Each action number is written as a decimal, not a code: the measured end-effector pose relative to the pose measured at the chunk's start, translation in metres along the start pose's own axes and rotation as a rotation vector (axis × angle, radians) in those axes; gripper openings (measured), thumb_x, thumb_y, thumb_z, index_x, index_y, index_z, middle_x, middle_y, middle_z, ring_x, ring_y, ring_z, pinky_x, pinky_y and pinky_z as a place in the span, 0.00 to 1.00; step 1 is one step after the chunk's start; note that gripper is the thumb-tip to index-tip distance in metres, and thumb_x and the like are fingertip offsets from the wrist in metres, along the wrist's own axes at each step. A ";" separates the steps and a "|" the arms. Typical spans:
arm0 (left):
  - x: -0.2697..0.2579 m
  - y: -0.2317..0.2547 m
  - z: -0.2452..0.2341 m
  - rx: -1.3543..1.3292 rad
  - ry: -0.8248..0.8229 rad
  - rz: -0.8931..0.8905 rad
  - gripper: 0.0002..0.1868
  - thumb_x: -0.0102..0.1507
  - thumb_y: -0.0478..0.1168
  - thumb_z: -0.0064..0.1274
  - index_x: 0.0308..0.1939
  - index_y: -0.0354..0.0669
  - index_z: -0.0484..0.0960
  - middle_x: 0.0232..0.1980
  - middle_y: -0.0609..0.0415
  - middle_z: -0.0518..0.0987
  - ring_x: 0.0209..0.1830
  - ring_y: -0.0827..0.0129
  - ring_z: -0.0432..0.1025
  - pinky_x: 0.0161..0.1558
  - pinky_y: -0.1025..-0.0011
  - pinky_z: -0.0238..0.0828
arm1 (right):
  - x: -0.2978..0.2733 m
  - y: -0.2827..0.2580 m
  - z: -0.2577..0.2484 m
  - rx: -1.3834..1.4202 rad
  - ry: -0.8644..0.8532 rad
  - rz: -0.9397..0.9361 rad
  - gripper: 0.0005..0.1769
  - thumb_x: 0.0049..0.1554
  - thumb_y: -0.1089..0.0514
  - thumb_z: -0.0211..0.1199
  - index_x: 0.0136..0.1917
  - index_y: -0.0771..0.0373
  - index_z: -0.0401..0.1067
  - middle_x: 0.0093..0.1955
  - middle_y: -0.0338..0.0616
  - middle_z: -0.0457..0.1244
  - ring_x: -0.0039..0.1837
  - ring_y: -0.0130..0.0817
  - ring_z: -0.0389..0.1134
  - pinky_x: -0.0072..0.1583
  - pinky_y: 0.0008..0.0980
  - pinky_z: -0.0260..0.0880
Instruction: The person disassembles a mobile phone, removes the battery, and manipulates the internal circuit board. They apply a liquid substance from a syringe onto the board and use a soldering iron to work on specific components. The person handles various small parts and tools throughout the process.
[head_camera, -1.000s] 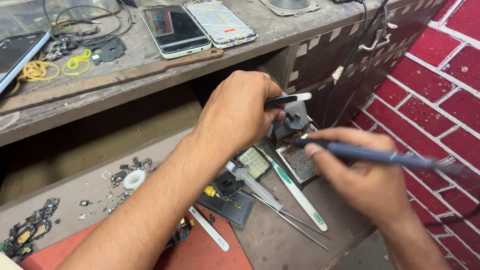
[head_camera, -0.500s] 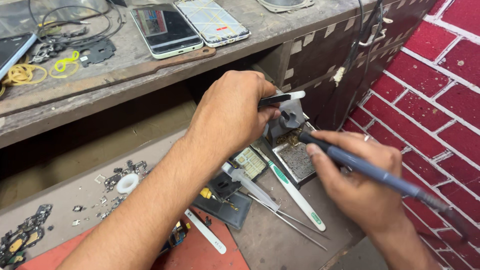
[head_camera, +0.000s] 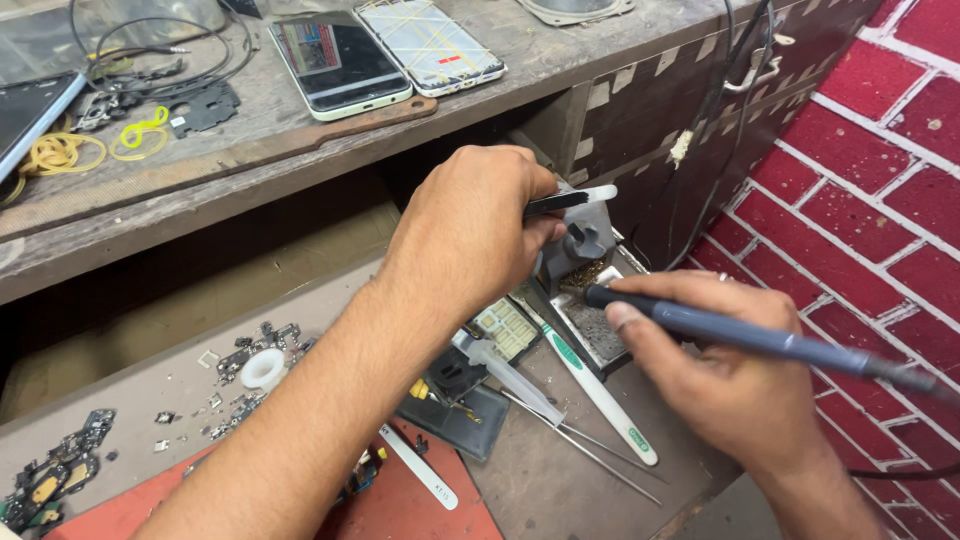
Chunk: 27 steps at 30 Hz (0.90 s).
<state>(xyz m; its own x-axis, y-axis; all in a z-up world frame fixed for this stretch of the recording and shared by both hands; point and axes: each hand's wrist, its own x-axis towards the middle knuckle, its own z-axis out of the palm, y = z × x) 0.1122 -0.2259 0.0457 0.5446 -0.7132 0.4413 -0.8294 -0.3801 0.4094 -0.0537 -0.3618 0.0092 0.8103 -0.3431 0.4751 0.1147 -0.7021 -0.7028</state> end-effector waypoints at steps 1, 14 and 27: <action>0.000 0.001 0.000 -0.001 -0.012 -0.013 0.12 0.54 0.42 0.66 0.41 0.48 0.89 0.41 0.54 0.83 0.43 0.53 0.78 0.45 0.56 0.73 | 0.001 0.000 -0.001 -0.060 0.016 -0.003 0.13 0.52 0.62 0.70 0.52 0.66 0.81 0.37 0.44 0.73 0.36 0.24 0.72 0.37 0.22 0.69; -0.002 0.000 0.000 0.000 -0.018 -0.022 0.12 0.54 0.42 0.66 0.42 0.47 0.89 0.41 0.53 0.83 0.43 0.52 0.78 0.45 0.55 0.73 | 0.001 0.003 0.006 -0.142 0.080 0.031 0.13 0.52 0.61 0.71 0.52 0.64 0.82 0.36 0.44 0.73 0.31 0.23 0.69 0.32 0.23 0.64; -0.001 -0.003 0.003 -0.007 0.007 -0.015 0.13 0.54 0.43 0.66 0.41 0.47 0.89 0.42 0.53 0.83 0.43 0.51 0.78 0.45 0.56 0.73 | -0.004 -0.002 0.010 -0.238 0.121 -0.088 0.11 0.53 0.63 0.70 0.50 0.67 0.80 0.36 0.45 0.71 0.33 0.20 0.69 0.34 0.19 0.65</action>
<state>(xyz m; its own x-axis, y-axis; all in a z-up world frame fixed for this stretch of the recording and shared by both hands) 0.1138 -0.2261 0.0422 0.5582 -0.7029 0.4408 -0.8201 -0.3869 0.4217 -0.0515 -0.3528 0.0032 0.7269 -0.3364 0.5987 0.0318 -0.8544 -0.5187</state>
